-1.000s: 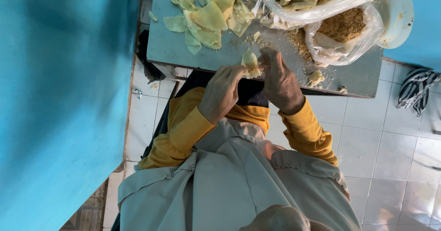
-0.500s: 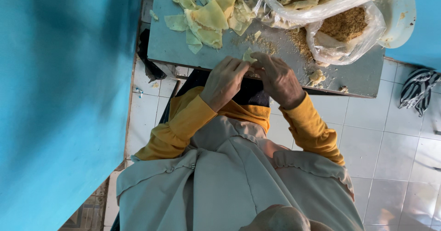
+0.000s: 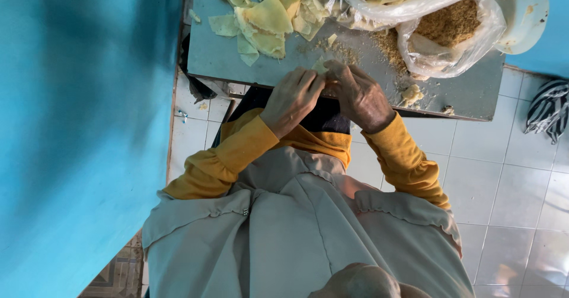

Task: The person sits at a table and wraps pieces of dough filling inside thin pastry wrappers, folding and rolling each piece by hand, and places the finished rolls into a plastic bag on the table. They repeat this wrapping cycle continuously throughout the episode.

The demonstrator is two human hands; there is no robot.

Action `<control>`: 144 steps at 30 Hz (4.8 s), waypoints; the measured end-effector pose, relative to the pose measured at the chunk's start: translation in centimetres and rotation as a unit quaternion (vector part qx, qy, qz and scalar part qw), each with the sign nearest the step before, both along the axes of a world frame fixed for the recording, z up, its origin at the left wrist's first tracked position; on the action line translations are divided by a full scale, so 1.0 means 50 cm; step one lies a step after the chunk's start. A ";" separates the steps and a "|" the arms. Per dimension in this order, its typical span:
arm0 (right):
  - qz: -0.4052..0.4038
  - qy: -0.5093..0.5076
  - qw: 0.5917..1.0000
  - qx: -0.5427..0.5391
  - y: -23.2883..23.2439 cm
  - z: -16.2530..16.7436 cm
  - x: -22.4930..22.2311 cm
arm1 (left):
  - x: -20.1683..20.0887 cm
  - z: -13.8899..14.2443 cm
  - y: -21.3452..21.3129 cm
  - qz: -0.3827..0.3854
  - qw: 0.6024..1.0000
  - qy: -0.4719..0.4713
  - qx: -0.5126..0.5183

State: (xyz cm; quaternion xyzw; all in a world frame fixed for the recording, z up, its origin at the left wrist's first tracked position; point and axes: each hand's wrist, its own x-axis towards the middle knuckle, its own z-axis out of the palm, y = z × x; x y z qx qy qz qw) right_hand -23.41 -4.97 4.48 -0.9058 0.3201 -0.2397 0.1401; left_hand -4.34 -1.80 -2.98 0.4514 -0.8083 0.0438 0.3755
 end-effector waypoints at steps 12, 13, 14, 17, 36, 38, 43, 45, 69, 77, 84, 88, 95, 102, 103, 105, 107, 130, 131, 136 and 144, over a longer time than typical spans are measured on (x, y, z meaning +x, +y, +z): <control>0.008 -0.025 0.991 0.130 -0.072 -0.011 0.002 | 0.027 0.020 -0.066 -0.026 0.990 0.064 0.122; -0.010 -0.018 0.997 0.078 -0.049 -0.012 0.005 | 0.023 0.017 -0.052 -0.017 0.996 0.029 0.081; -0.026 -0.009 0.999 0.027 -0.031 -0.011 0.006 | 0.020 0.013 -0.039 -0.007 0.999 -0.006 0.042; -0.001 -0.004 0.998 -0.057 -0.008 -0.007 0.008 | 0.015 0.004 -0.026 -0.018 1.000 -0.010 0.015; -0.028 -0.008 0.999 -0.043 -0.020 -0.018 0.019 | 0.025 0.039 0.006 0.039 0.991 -0.124 0.013; -0.025 0.026 0.992 -0.120 -0.016 -0.028 0.018 | 0.022 0.040 0.021 0.074 0.983 -0.169 0.000; -0.082 0.057 0.983 -0.156 0.007 -0.052 0.034 | 0.003 0.018 0.001 0.086 0.988 -0.124 0.029; -0.093 0.093 0.978 -0.164 0.003 -0.053 0.038 | 0.005 0.003 -0.037 0.095 0.988 -0.119 0.039; -0.035 0.034 0.962 -0.269 -0.165 0.002 0.139 | 0.153 0.044 -0.072 0.120 0.959 0.251 0.063; 0.005 -0.135 0.990 0.043 -0.201 -0.022 0.155 | 0.155 0.034 -0.078 0.121 0.962 0.240 0.053; 0.046 -0.254 0.893 0.368 -0.168 0.022 0.057 | 0.154 0.044 -0.072 0.125 0.963 0.230 0.062; -0.007 -0.200 0.943 0.265 -0.135 0.045 0.019 | 0.153 0.048 -0.065 0.121 0.962 0.235 0.073; 0.049 0.000 0.993 -0.103 -0.060 0.056 0.002 | 0.154 0.052 -0.056 0.013 0.973 0.226 0.036; -0.072 -0.057 0.994 -0.054 0.036 -0.003 -0.079 | 0.137 0.069 -0.018 -0.100 0.993 -0.012 0.068; -0.122 -0.079 0.988 -0.056 0.047 -0.002 -0.106 | 0.129 0.072 -0.020 -0.101 0.993 -0.015 0.067; -0.265 -0.069 0.957 -0.099 0.078 -0.002 -0.159 | 0.116 0.075 -0.023 -0.110 0.991 -0.014 0.071; -0.344 -0.050 0.928 -0.131 0.114 -0.018 -0.191 | 0.112 0.076 -0.023 -0.126 0.988 -0.007 0.087; -0.458 -0.084 0.883 -0.061 0.168 -0.118 -0.236 | 0.099 0.050 -0.023 -0.166 0.984 0.011 0.067; -0.452 -0.076 0.885 -0.083 0.169 -0.121 -0.234 | 0.100 0.051 -0.023 -0.170 0.983 0.018 0.064; -0.443 -0.040 0.888 -0.117 0.169 -0.139 -0.198 | 0.100 0.056 -0.020 -0.165 0.985 0.016 0.056; -0.278 -0.230 0.929 0.080 0.124 -0.081 -0.134 | 0.101 0.059 -0.016 -0.160 0.986 0.025 0.039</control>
